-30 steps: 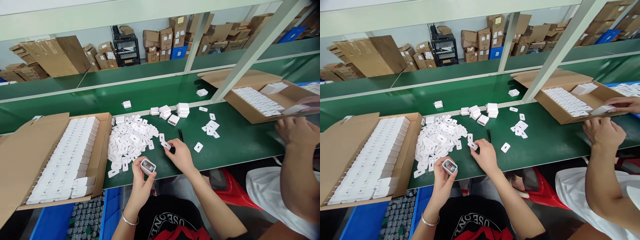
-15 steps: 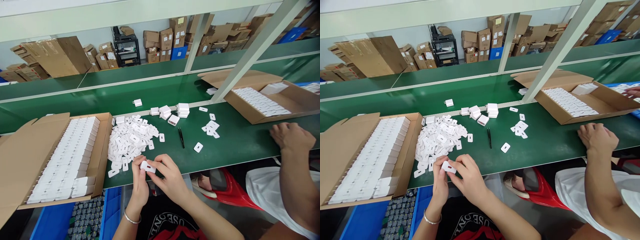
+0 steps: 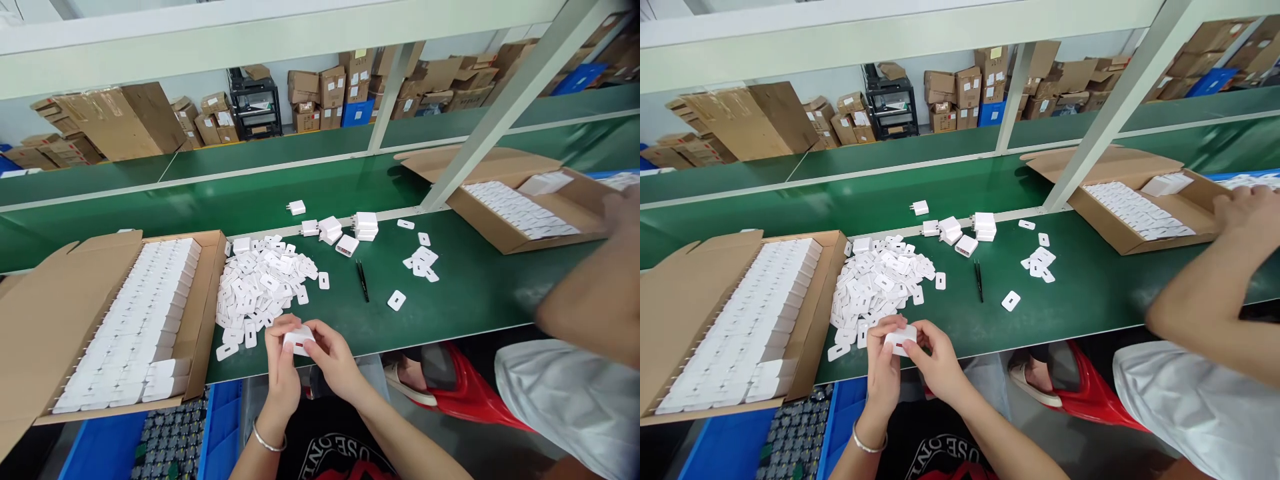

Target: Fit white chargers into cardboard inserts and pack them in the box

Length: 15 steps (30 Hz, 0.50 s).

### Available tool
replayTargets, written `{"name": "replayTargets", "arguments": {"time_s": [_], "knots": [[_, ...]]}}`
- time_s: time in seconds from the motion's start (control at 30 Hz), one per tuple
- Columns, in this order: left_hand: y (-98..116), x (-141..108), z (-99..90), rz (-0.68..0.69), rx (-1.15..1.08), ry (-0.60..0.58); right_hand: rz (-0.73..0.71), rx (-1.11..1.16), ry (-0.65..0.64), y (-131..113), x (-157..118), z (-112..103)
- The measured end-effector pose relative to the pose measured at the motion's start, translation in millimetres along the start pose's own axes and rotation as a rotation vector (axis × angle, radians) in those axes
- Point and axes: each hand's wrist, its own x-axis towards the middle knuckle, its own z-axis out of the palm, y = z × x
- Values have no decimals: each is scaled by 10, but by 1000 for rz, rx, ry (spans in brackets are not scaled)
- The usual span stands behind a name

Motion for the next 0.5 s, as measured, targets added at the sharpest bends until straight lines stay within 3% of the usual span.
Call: {"name": "replayTargets", "arguments": {"time_s": [0.1,0.2,0.3,0.4,0.43,0.5], "knots": [[38,107,-32,4,54,-128,-57,-102,65,10,-6,20],[12,168,-57,85,95,-102,-62,-190,60,6,30,8],[-79,151,-112,120,106,-15,-21,-382,-163,-129,164,-107],[-179,89,-195,109,112,70,-35,-620,-452,-430,525,-332],[-206,70,-216,94,101,91,-59,-662,-466,-550,723,-424],[-246,45,-227,54,67,123,-146,-811,-316,-788,1245,-622]]}}
